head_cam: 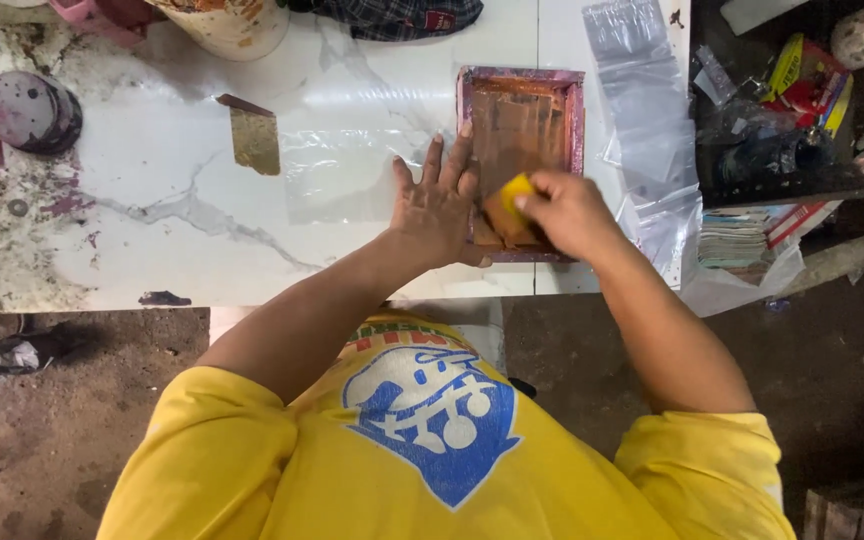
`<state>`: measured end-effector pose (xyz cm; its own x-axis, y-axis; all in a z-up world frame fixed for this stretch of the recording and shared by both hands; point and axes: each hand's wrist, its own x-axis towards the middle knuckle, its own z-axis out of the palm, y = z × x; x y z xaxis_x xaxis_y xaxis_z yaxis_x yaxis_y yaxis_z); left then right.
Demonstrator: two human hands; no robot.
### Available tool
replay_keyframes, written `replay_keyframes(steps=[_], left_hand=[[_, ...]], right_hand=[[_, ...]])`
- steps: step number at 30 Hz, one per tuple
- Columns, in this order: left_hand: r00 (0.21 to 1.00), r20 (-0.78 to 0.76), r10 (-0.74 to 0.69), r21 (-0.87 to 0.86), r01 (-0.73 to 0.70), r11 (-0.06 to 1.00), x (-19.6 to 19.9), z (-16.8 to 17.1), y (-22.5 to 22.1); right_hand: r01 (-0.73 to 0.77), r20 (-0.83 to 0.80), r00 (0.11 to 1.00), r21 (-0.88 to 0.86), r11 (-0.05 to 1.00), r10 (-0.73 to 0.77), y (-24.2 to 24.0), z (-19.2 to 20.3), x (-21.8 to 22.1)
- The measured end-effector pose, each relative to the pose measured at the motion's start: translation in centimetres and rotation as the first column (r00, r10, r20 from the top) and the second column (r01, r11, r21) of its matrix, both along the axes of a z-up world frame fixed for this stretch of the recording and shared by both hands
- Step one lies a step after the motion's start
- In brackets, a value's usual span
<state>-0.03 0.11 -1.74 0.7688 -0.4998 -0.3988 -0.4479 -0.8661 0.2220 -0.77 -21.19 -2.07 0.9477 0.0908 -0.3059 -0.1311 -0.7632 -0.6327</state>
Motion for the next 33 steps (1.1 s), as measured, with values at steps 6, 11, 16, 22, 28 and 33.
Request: replay_keyframes(steps=[6,11,16,22,28,33], left_hand=[[1.000,0.000,0.006,0.017,-0.006,1.000,0.0,0.2,0.0],[0.988,-0.152,-0.005,0.126,0.024,0.992,1.1,1.9,-0.1],[0.987,-0.159,-0.011,0.152,0.035,0.988,1.1,1.9,-0.2],[0.989,-0.147,-0.019,0.131,0.038,0.991,1.1,1.7,-0.2],[0.989,-0.148,-0.008,0.135,0.029,0.990,0.9,1.7,-0.4],[0.994,-0.110,0.016,0.200,0.007,0.980,1.0,2.8,-1.0]], right_hand=[[0.281,0.261,0.927,-0.010,0.960,-0.269,-2.7,-3.5,6.9],[0.226,0.620,0.774,-0.087,0.970,-0.125,-0.8,-4.1,7.3],[0.191,0.508,0.861,-0.286,0.939,-0.021,-0.6,-3.9,8.1],[0.162,0.634,0.758,-0.412,0.897,0.155,-0.9,-5.1,7.2],[0.123,0.678,0.711,-0.383,0.916,0.187,-1.7,-4.5,6.6],[-0.015,0.647,0.602,-0.578,0.816,0.469,-1.6,-2.0,9.5]])
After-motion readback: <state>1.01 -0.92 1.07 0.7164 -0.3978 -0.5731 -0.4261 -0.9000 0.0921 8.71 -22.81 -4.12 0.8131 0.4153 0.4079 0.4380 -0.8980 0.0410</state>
